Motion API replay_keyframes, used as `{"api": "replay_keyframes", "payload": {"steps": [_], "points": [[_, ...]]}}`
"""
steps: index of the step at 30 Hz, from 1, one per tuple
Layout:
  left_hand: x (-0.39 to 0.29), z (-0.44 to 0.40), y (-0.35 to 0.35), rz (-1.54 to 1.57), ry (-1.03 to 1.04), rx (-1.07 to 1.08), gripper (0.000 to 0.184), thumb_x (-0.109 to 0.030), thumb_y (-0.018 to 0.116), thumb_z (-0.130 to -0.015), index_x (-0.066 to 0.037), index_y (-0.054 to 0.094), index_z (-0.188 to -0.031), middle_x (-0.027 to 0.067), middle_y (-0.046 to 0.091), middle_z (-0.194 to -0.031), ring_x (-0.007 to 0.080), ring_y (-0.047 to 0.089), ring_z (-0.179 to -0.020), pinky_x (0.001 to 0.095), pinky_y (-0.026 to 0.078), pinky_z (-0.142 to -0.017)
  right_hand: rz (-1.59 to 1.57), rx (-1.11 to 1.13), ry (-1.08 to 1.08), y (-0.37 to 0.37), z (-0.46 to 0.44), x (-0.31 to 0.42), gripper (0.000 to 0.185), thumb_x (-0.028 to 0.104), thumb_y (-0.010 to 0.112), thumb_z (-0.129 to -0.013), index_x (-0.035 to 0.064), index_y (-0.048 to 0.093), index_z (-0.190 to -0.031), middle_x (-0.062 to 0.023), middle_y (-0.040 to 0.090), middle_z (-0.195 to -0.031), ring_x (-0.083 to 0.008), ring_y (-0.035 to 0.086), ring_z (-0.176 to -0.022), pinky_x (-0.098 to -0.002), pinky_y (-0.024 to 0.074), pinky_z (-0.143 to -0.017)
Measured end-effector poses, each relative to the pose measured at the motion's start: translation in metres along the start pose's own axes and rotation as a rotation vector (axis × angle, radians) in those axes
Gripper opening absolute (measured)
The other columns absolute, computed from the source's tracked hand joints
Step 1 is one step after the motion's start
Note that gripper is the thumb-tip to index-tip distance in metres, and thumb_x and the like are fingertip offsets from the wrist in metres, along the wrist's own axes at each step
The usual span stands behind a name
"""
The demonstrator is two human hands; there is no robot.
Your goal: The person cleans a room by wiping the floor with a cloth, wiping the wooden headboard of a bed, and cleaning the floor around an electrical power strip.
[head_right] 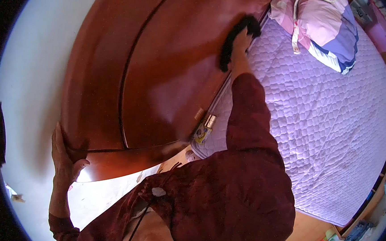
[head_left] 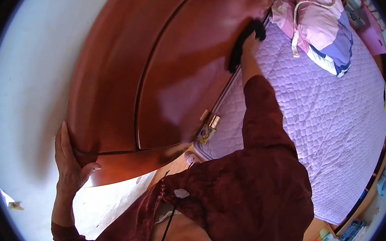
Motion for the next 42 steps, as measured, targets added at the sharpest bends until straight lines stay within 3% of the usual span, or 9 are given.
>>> {"api": "replay_keyframes", "payload": {"steps": [11,17,21,22,24,29,35,38,42], "points": [[0.009,0.007,0.005,-0.007,-0.018,-0.02,0.124,-0.083,0.052,-0.065,0.002,0.018,-0.148,0.0278,0.036,-0.142,0.0439,0.04,-0.129,0.0501,0.035,-0.104,-0.075,-0.148,0.839,-0.069,0.234,-0.09,0.077,0.059,0.048,-0.089,-0.001,0.044,-0.138,-0.015,0.052,-0.132,-0.0284,0.053,-0.115,-0.0375,0.0419,-0.098],[0.002,0.004,0.001,0.061,-0.002,-0.047,0.12,-0.075,0.059,-0.066,0.001,0.018,-0.148,0.0278,0.037,-0.142,0.0448,0.039,-0.128,0.0506,0.035,-0.105,-0.405,-0.027,0.086,-0.002,0.27,0.075,0.03,0.021,0.052,-0.097,-0.0004,0.055,-0.118,-0.0066,0.058,-0.107,-0.0198,0.053,-0.094,-0.0306,0.0422,-0.089],[0.007,0.01,0.004,0.04,0.036,-0.068,0.122,-0.075,0.062,-0.063,0.001,0.02,-0.148,0.027,0.037,-0.143,0.0445,0.038,-0.13,0.0505,0.034,-0.106,-0.032,0.264,-0.616,0.059,0.337,0.188,0.06,0.021,0.067,-0.079,-0.0046,0.045,-0.129,-0.0242,0.045,-0.13,-0.0381,0.038,-0.123,-0.0454,0.0311,-0.105],[0.008,0.011,0.005,0.035,0.073,-0.088,0.122,-0.076,0.062,-0.062,0.0,0.021,-0.148,0.0268,0.037,-0.143,0.0444,0.038,-0.13,0.0504,0.035,-0.106,0.11,0.232,-0.966,0.07,0.365,0.217,0.058,0.02,0.065,-0.083,-0.0055,0.044,-0.13,-0.0243,0.047,-0.128,-0.0364,0.042,-0.121,-0.0417,0.0325,-0.105],[0.011,0.013,0.006,0.029,0.141,-0.132,0.122,-0.077,0.063,-0.061,0.0,0.022,-0.148,0.0264,0.037,-0.143,0.0442,0.038,-0.13,0.0502,0.035,-0.106,-0.042,0.406,-1.006,0.079,0.417,0.263,0.067,0.026,0.074,-0.075,0.0078,0.05,-0.134,-0.0265,0.04,-0.14,-0.0518,0.032,-0.131,-0.06,0.0244,-0.108],[0.02,0.021,0.01,0.11,0.174,-0.127,0.123,-0.081,0.061,-0.056,-0.002,0.031,-0.145,0.0258,0.043,-0.139,0.0437,0.044,-0.126,0.0516,0.038,-0.103,0.2,0.624,-1.723,0.072,0.403,0.247,0.083,0.014,0.082,-0.057,0.0147,0.052,-0.133,-0.0207,0.041,-0.14,-0.0513,0.034,-0.13,-0.0592,0.0257,-0.108],[0.024,0.02,0.02,0.103,0.221,-0.253,0.126,-0.085,0.06,-0.051,-0.006,0.033,-0.145,0.025,0.044,-0.139,0.0413,0.042,-0.13,0.0522,0.037,-0.105,0.206,0.043,-0.603,0.013,0.311,0.1,0.061,0.035,0.058,-0.084,0.0047,0.047,-0.136,-0.0233,0.044,-0.138,-0.042,0.035,-0.132,-0.0465,0.0293,-0.109],[0.032,0.018,0.02,0.188,0.204,-0.159,0.126,-0.086,0.06,-0.05,-0.01,0.033,-0.146,0.0241,0.043,-0.141,0.0413,0.044,-0.129,0.0536,0.037,-0.106,-0.195,0.123,-0.278,-0.016,0.325,0.056,0.055,0.021,0.061,-0.088,-0.0051,0.043,-0.132,-0.0235,0.049,-0.129,-0.036,0.046,-0.119,-0.0387,0.0344,-0.104],[0.036,0.019,0.026,0.179,0.173,-0.181,0.129,-0.086,0.06,-0.047,-0.012,0.03,-0.148,0.0236,0.044,-0.14,0.0419,0.049,-0.124,0.0538,0.041,-0.103,0.119,-0.119,-0.025,-0.063,0.375,-0.037,0.056,0.023,0.056,-0.092,-0.0031,0.038,-0.139,-0.0216,0.048,-0.133,-0.0339,0.047,-0.12,-0.036,0.0344,-0.104]]}}
Point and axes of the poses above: each hand's wrist, its own z-axis away from the middle knuckle, its own y-axis out of the palm, x = y × z, the point moved 3 cm from there along -z, towards the middle knuckle
